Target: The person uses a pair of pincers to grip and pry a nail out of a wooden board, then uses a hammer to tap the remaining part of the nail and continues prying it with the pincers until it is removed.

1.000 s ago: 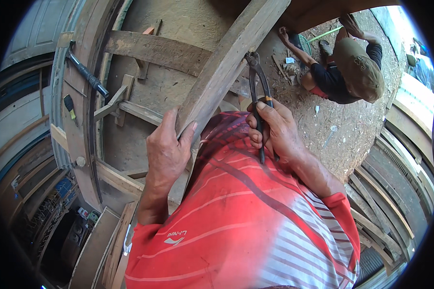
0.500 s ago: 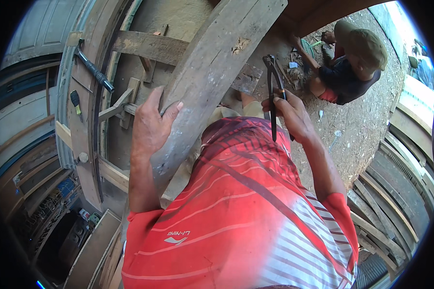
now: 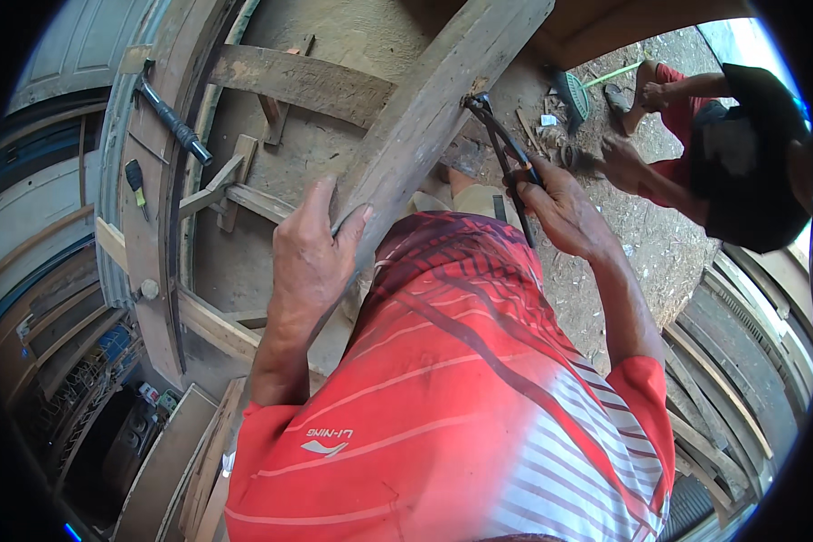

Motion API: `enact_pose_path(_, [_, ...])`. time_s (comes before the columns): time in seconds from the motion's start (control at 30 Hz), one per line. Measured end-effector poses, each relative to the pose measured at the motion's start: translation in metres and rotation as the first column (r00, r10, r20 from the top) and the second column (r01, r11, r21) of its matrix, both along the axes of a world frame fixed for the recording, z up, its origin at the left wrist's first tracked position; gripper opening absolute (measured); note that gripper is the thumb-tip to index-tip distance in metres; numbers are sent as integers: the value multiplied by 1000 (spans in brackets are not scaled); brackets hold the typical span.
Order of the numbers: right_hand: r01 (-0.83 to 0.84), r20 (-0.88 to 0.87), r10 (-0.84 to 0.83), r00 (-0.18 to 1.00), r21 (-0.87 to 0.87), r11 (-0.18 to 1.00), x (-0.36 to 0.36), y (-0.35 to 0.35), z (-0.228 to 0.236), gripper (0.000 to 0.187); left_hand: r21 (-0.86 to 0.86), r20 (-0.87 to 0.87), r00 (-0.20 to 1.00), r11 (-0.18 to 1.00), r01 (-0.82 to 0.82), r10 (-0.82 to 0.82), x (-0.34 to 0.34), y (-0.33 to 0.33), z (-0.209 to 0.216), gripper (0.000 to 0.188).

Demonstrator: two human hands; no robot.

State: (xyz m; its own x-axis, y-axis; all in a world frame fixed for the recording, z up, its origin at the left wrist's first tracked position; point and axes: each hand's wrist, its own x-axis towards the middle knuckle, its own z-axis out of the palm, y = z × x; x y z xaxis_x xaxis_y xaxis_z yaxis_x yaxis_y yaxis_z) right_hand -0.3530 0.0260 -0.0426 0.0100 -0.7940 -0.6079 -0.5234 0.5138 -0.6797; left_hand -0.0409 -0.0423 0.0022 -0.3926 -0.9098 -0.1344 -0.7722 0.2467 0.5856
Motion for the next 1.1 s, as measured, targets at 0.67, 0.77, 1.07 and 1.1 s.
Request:
enact_pose_path(0.67, [-308,-431,189,882,-226,924,-3,-4,2,45,12,-58,998,1000,-10,11,1,2,-4,47])
enact_pose_path(0.77, [-289,-381,184,906,-238,928,-5,-8,1,35,15,-46,999,1000,-2,3,1,1,-3,47])
enact_pose_path(1.07, [-455,-540,312,782,-152,877,-32,-32,-1,27,52,31,999,998,43,-45,1,0,-2,51])
enact_pose_path(1.1, [-486,-565,334,755,-140,863,-38,-34,-1,26,72,31,999,997,32,-34,0,2,-1,52])
